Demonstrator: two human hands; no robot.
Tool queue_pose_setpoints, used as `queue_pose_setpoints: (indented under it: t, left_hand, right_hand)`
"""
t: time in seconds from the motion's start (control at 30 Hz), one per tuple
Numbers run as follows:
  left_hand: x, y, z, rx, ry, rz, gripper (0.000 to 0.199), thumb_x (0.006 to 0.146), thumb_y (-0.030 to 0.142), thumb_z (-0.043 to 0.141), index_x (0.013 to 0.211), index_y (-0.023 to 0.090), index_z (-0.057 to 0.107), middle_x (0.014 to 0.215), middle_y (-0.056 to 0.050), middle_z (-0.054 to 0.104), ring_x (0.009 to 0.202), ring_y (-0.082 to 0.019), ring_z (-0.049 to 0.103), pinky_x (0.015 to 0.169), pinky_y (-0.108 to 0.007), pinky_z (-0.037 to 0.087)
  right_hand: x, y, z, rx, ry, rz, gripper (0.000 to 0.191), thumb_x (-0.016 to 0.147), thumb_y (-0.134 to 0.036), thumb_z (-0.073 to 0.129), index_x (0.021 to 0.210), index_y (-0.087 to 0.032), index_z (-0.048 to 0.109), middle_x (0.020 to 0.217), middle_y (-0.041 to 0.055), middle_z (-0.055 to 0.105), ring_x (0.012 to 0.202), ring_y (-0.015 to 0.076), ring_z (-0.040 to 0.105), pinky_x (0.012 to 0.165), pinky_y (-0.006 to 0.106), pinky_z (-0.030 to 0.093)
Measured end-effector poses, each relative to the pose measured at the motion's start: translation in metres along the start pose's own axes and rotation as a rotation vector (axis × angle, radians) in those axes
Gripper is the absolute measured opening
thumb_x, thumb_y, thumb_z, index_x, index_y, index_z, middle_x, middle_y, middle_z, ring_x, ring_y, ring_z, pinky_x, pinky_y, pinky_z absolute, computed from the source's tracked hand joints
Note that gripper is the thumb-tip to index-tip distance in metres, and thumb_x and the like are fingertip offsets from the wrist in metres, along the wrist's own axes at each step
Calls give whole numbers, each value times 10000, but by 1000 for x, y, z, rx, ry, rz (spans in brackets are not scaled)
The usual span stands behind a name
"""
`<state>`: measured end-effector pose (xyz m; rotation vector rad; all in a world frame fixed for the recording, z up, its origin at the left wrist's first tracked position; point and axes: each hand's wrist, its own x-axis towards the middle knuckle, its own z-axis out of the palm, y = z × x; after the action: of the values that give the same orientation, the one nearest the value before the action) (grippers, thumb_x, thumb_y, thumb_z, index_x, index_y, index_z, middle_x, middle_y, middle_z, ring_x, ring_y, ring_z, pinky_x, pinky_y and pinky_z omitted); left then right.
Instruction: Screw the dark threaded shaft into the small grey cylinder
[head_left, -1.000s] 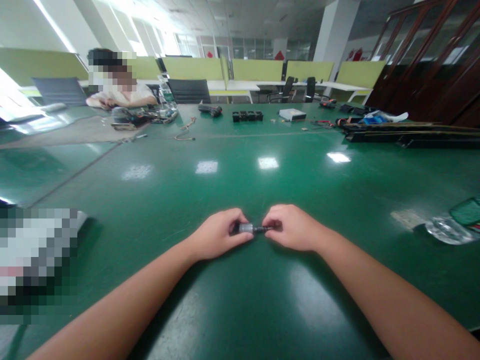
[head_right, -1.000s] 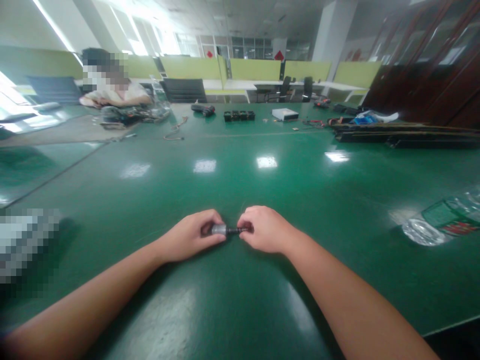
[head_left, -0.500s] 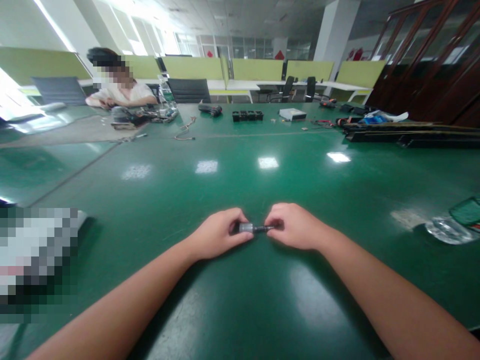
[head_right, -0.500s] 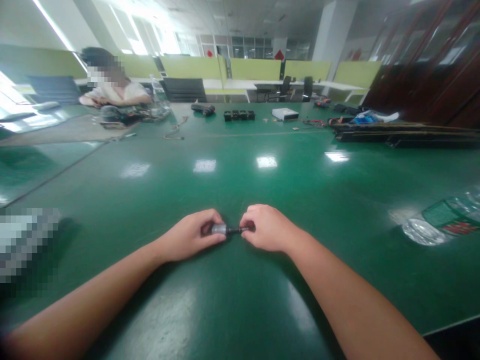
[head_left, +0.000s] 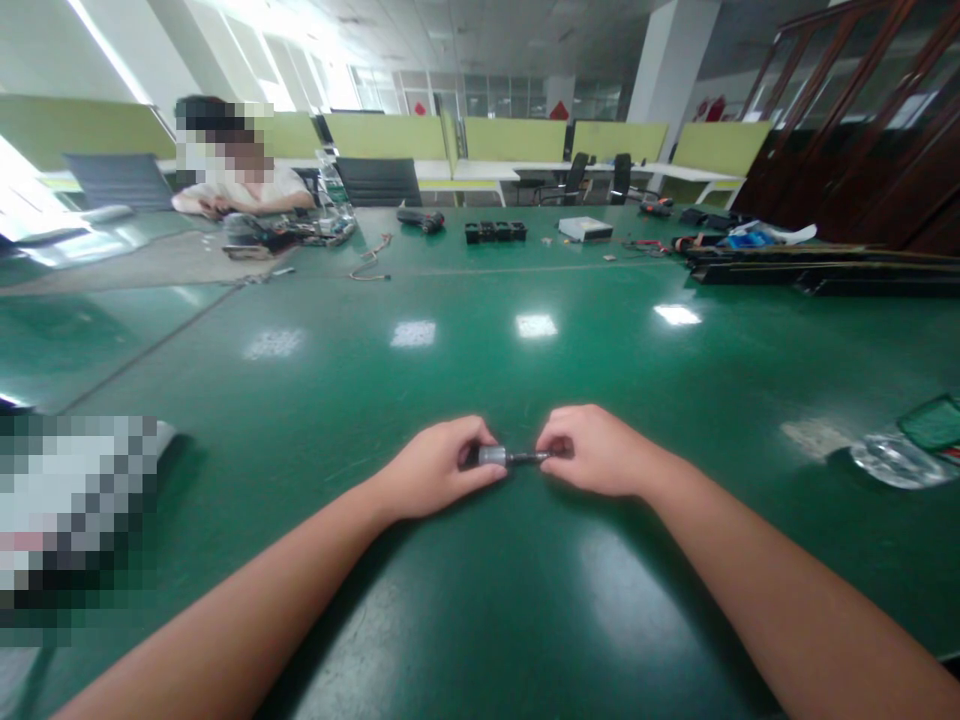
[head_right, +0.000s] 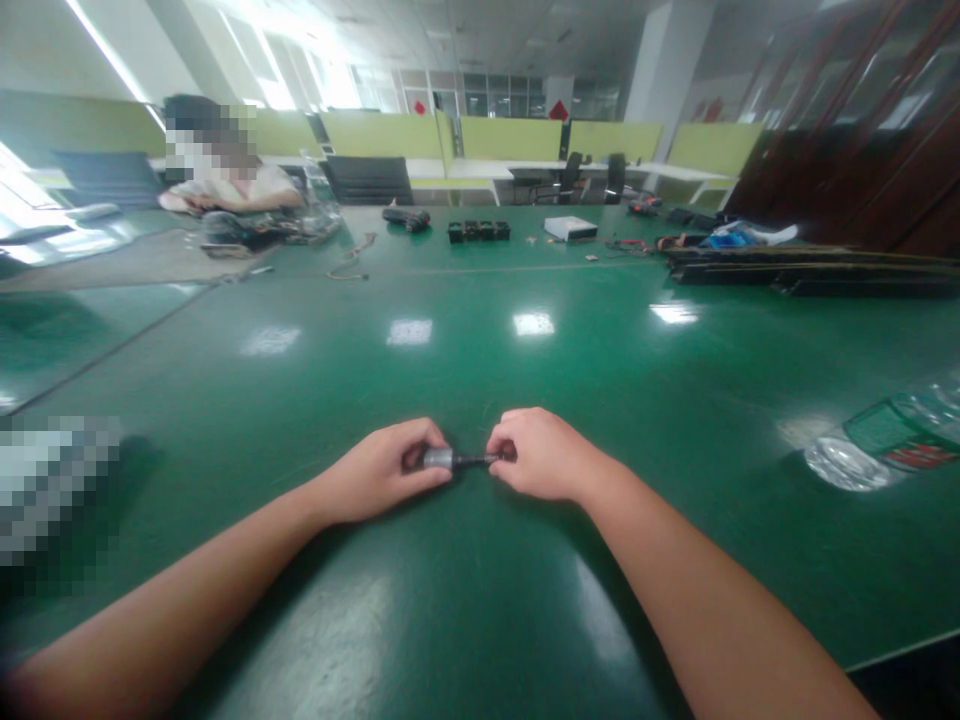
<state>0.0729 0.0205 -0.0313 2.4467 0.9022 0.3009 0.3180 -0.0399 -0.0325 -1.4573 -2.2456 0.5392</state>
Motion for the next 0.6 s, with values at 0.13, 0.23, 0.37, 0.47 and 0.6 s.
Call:
queue_pose_setpoints:
  t: [0.13,0.23,0.37,0.47,0.6]
  left_hand:
    - [0,0,0,3,-2,0,303,864,489,636,944,197,640,786,0,610,684,-155,537,609,-247,377]
    - [0,1,0,6,-1,2,301,864,483,637,954,196,641,789,-1,610,689,-156,540,611,-247,379]
    - [0,1,-1,-1,4,9,318,864,502,630,948,196,642,787,-3,610,681,-154,537,613,-248,382]
    - [0,1,-1,-10,3,10,319,863,502,630,946,195,639,795,-4,617,686,-155,541,613,-248,382]
    - [0,1,-1,-13,6,7,319,858,503,630,943,196,643,793,-6,619,684,-156,538,606,-248,376]
  right_hand:
    - [-1,1,-1,-4,-4,3,86,767,-193,727,850,-187,752,799,13,669,698,122,572,635,248,403]
    - [-2,4,-3,-12,-9,2,87,768,-191,722,848,-190,757,806,15,675,700,122,578,641,249,410]
    - [-3,10,-8,-12,-7,36,88,749,-180,730,832,-189,758,783,12,670,670,119,572,617,244,413]
    - [-3,12,-10,-10,-8,56,83,742,-181,735,822,-188,758,768,10,667,662,121,572,610,245,415]
    - [-3,12,-11,-3,-10,48,86,742,-178,734,824,-190,759,771,10,669,663,121,575,613,245,421]
